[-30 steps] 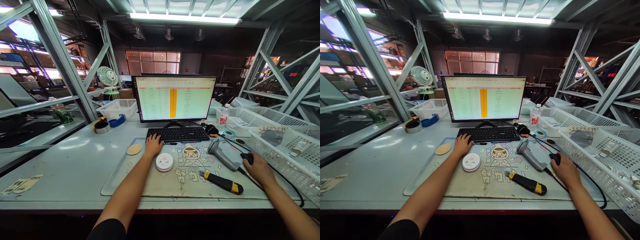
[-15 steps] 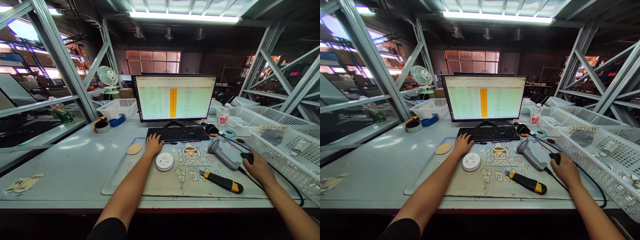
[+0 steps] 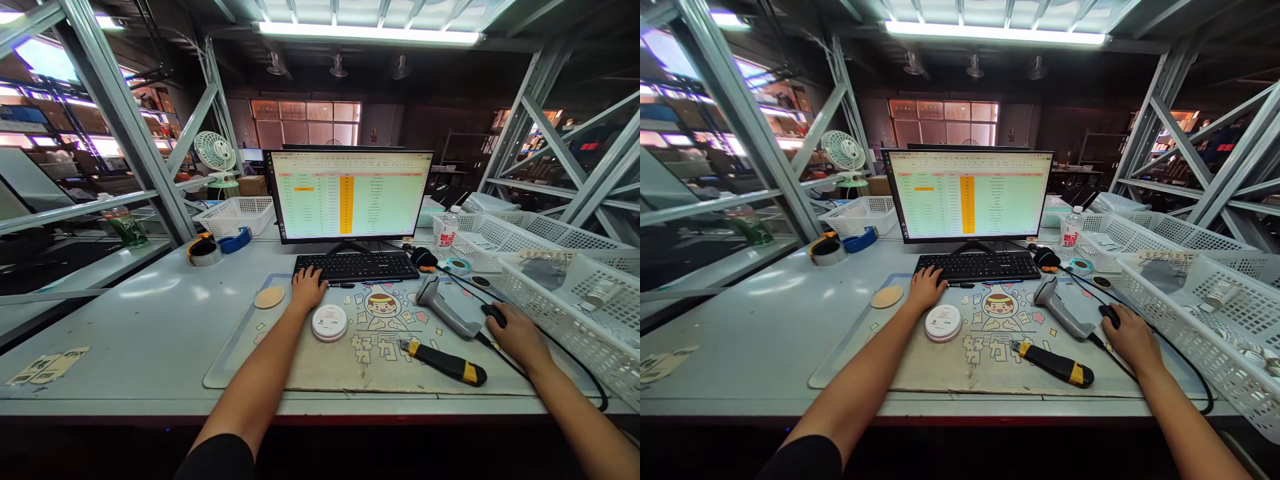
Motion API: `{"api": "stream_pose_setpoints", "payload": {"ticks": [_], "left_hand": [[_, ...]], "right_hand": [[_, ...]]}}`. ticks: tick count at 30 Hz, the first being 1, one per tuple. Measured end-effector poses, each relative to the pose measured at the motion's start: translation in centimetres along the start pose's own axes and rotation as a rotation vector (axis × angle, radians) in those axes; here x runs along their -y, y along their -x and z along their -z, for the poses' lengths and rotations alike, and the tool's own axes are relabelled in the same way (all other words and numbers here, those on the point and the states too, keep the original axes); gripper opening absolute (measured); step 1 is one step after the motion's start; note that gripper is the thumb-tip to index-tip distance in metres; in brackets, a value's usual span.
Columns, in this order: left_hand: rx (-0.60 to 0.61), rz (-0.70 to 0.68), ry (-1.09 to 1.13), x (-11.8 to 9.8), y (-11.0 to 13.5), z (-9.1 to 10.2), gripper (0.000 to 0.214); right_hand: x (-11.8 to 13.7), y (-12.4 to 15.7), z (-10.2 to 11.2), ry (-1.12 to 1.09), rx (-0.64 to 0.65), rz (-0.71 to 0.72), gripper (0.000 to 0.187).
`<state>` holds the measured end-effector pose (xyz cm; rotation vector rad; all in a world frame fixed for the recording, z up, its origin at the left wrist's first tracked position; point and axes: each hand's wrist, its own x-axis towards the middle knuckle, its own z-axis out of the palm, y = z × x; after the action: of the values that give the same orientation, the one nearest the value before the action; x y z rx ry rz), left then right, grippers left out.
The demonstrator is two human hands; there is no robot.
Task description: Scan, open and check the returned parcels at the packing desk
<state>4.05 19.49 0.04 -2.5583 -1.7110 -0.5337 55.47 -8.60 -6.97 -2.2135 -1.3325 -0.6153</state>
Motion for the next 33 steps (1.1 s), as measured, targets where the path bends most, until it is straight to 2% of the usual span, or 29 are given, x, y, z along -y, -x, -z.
{"api": "stream_pose_setpoints", "payload": {"ticks": [6,15,25,33], "left_hand": [[0.009,0.002,-0.004,0.0,0.0,0.1,0.057],[0.012,0.008,0.0,-0.1,0.1,0.2,0.057],[0.009,0.007,-0.006,-0.2,0.1,0.3,0.057],[0.005,0.009,-0.005,-0.3,0.2,0.5,0.057]], "right_hand": [[0.1,0.0,0.3,-0.004,0.025,-0.017,0.059],[1.0,0.2,1.8,0.019,0.128,-0.159,0.062],[1.0,0.0,1.6,0.012,0.065,-0.106,0.057],[0.6,0.0,1.1,0.02,0.071,-0.073,0.054]]}}
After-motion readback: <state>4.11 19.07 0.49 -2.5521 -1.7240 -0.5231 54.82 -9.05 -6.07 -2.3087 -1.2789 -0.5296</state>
